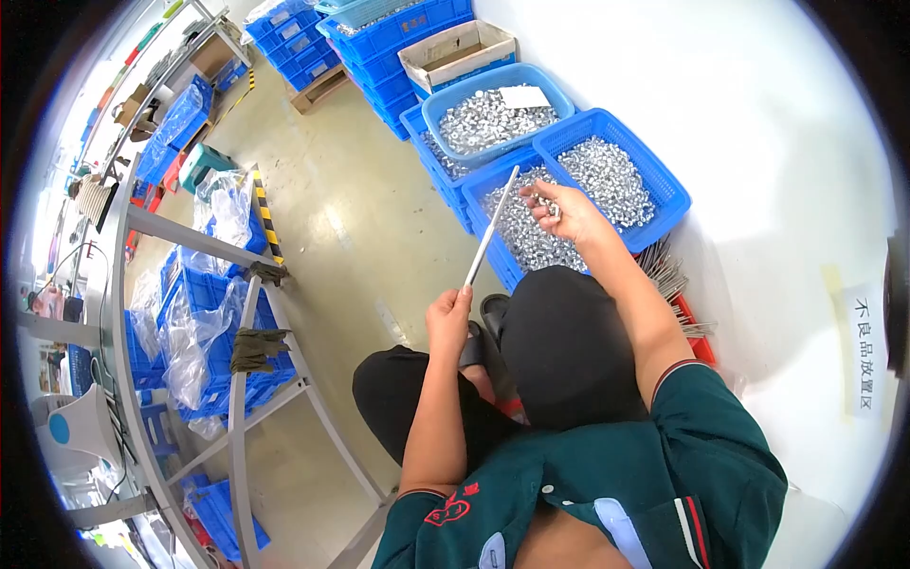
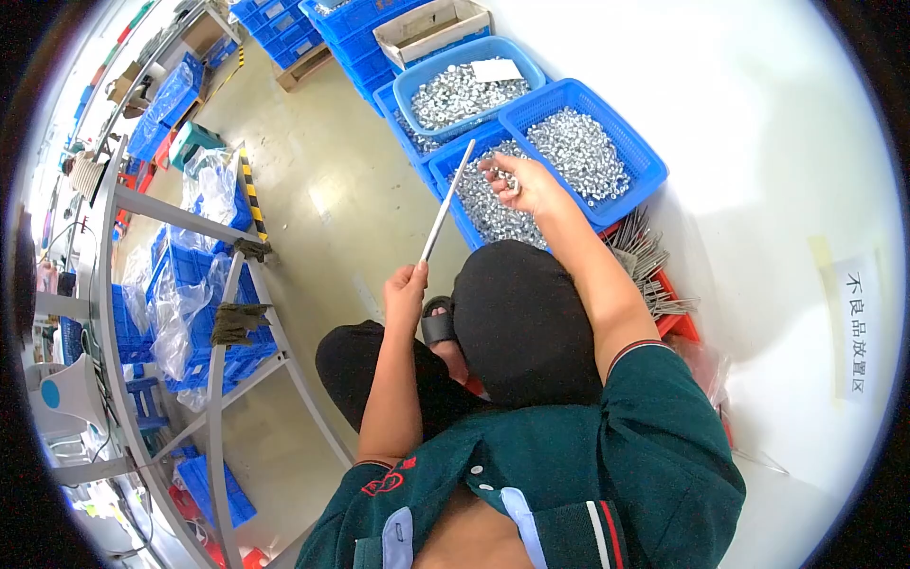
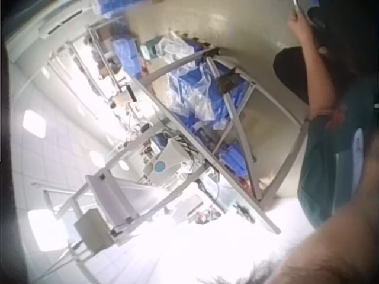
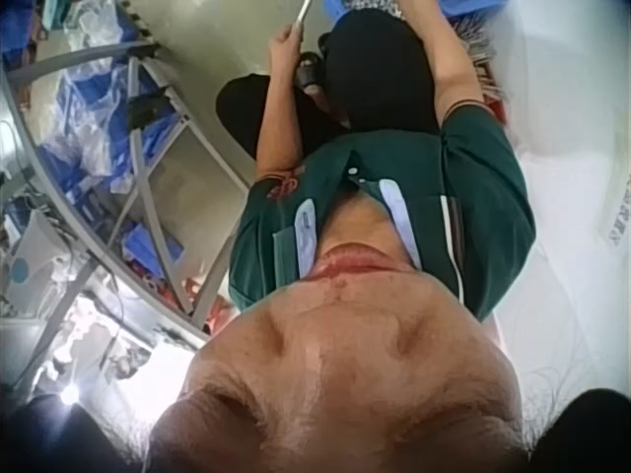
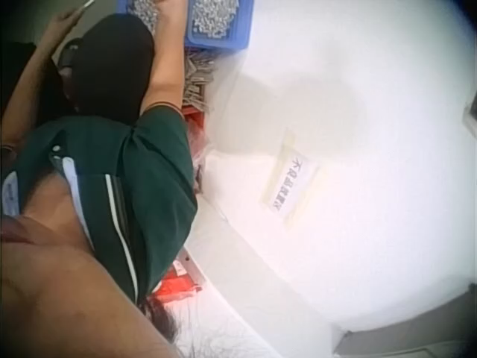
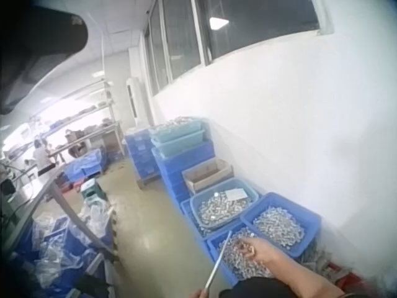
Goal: Threading small metal components onto a long metal rod from a storage bin.
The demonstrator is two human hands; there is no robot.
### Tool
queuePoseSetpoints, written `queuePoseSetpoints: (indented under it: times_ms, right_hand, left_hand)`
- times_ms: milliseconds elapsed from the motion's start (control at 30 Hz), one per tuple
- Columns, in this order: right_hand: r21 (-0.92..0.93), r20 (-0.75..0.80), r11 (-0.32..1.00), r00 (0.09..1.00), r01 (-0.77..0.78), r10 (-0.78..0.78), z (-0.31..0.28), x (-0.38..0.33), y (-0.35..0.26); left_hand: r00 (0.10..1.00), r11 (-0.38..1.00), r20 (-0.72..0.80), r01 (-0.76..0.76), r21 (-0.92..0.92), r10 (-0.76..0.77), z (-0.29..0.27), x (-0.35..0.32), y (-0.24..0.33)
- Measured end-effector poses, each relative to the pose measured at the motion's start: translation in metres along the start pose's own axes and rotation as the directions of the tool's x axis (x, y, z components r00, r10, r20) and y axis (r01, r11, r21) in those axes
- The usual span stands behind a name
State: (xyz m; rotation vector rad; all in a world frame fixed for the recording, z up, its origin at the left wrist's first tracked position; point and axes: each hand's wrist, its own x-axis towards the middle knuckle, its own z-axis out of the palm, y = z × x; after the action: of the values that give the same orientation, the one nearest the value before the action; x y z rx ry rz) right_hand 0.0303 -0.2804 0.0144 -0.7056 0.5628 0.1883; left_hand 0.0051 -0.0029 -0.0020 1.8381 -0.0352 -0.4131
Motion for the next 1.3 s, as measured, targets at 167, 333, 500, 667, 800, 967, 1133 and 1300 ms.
queuePoseSetpoints:
  times_ms: [167,333,500,667,800,967,1133,1300]
  right_hand:
    - [0.152,0.072,0.988,0.997,0.009,-0.02,-0.002,0.003,-0.003]
    - [0.299,0.156,0.954,0.985,0.02,-0.069,-0.007,0.006,0.0]
    - [0.3,0.233,0.954,0.969,0.005,-0.078,-0.007,0.007,-0.002]
    - [0.254,0.2,0.967,0.976,0.033,-0.086,-0.002,0.008,-0.006]
    - [0.233,0.168,0.971,0.981,0.06,-0.101,0.004,0.007,-0.008]
    - [-0.006,0.148,0.988,0.977,0.153,-0.151,0.012,-0.002,-0.013]
    - [-0.225,0.143,0.951,0.973,0.211,-0.182,0.026,-0.013,-0.019]
    - [-0.453,0.248,0.891,0.965,0.039,0.084,0.044,-0.013,0.02]
  left_hand:
    - [1.0,0.997,0.016,0.014,0.077,-0.015,-0.005,-0.007,0.011]
    - [0.999,0.983,0.006,-0.033,0.178,0.032,-0.009,-0.009,0.006]
    - [0.998,0.987,0.061,-0.027,0.156,0.017,-0.008,-0.012,0.011]
    - [0.998,0.991,0.066,-0.028,0.129,0.019,-0.009,-0.01,0.007]
    - [0.997,0.993,0.074,-0.033,0.117,0.024,-0.01,-0.011,0.008]
    - [0.998,0.993,0.06,-0.027,0.114,0.02,-0.012,-0.013,0.01]
    - [0.999,0.989,0.039,-0.031,0.141,0.026,-0.009,-0.009,0.005]
    - [1.0,0.997,0.025,-0.005,0.081,0.003,0.001,0.005,-0.004]
